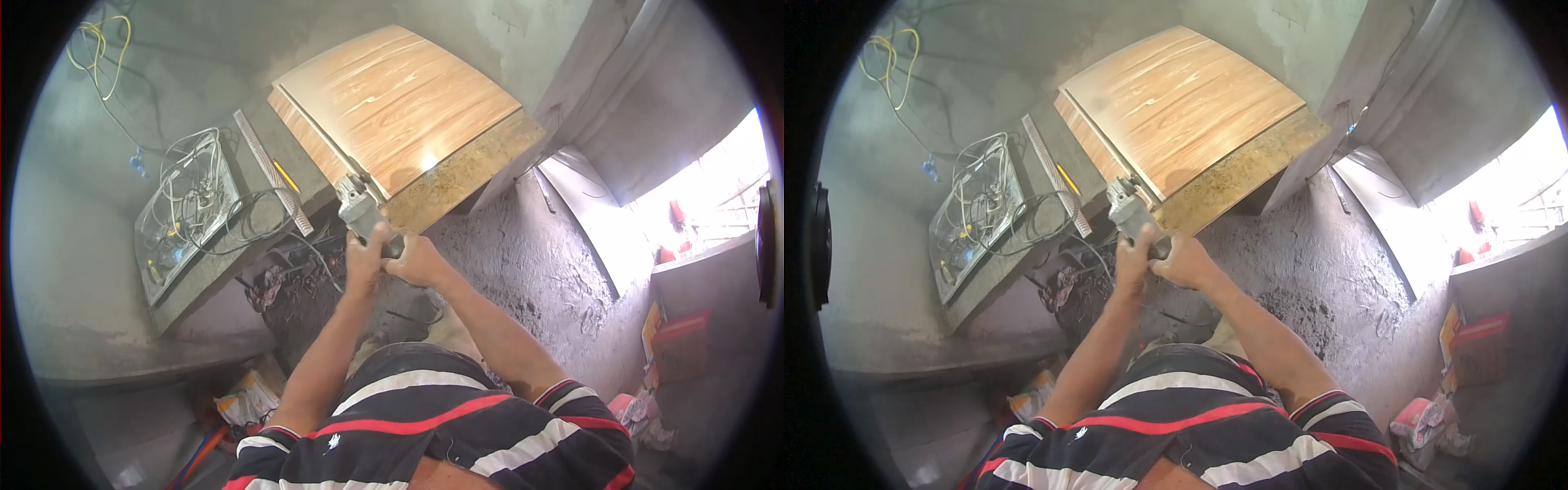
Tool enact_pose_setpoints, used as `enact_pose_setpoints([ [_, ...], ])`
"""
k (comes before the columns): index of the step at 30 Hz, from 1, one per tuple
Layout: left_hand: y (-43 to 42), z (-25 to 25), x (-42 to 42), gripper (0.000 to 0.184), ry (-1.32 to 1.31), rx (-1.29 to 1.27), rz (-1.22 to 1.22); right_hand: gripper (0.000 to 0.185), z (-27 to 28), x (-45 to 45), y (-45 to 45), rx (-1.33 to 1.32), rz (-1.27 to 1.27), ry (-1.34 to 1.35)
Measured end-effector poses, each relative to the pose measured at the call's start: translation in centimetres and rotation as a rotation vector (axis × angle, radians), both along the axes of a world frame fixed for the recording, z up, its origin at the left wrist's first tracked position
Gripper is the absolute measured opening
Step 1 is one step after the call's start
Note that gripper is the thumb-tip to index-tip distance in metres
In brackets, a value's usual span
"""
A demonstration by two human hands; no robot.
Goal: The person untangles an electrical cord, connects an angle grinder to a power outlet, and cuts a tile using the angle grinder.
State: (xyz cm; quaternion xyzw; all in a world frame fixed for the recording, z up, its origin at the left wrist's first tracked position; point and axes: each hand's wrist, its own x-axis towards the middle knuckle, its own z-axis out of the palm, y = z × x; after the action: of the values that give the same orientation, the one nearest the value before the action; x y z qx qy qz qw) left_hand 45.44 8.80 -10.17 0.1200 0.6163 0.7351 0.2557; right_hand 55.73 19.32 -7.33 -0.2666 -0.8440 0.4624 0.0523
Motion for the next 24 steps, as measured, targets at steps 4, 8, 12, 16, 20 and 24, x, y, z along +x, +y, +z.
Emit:
enact_pose_setpoints([
  [4, -3.3, 4.2, -2.3, 0.064, -0.407, 0.458, -0.179, 0.078, 2.4, -1.9, -1.1, -0.109, 0.066, 0.115],
  [8, -5.6, 2.3, -5.2, 0.068, -0.417, 0.602, -0.188, 0.08, 4.8, -4.8, -2.8, -0.53, 0.124, 0.113],
  [12, -7.5, 3.5, -6.9, 0.066, -0.436, 0.578, -0.14, 0.071, 5.2, -7.3, -4.4, -0.587, 0.208, 0.155],
  [16, -9.4, 3.6, -8.8, 0.063, -0.414, 0.553, -0.092, 0.058, 5.8, -8.9, -6.3, -0.786, 0.222, 0.199],
  [20, -11.3, 5.0, -9.9, 0.062, -0.323, 0.641, -0.128, 0.056, 7.0, -10.3, -8.2, -0.776, 0.19, 0.131],
  [24, -12.7, 4.8, -12.7, 0.059, -0.238, 0.412, -0.092, 0.057, 3.6, -12.5, -10.6, -0.632, 0.171, 0.236],
])
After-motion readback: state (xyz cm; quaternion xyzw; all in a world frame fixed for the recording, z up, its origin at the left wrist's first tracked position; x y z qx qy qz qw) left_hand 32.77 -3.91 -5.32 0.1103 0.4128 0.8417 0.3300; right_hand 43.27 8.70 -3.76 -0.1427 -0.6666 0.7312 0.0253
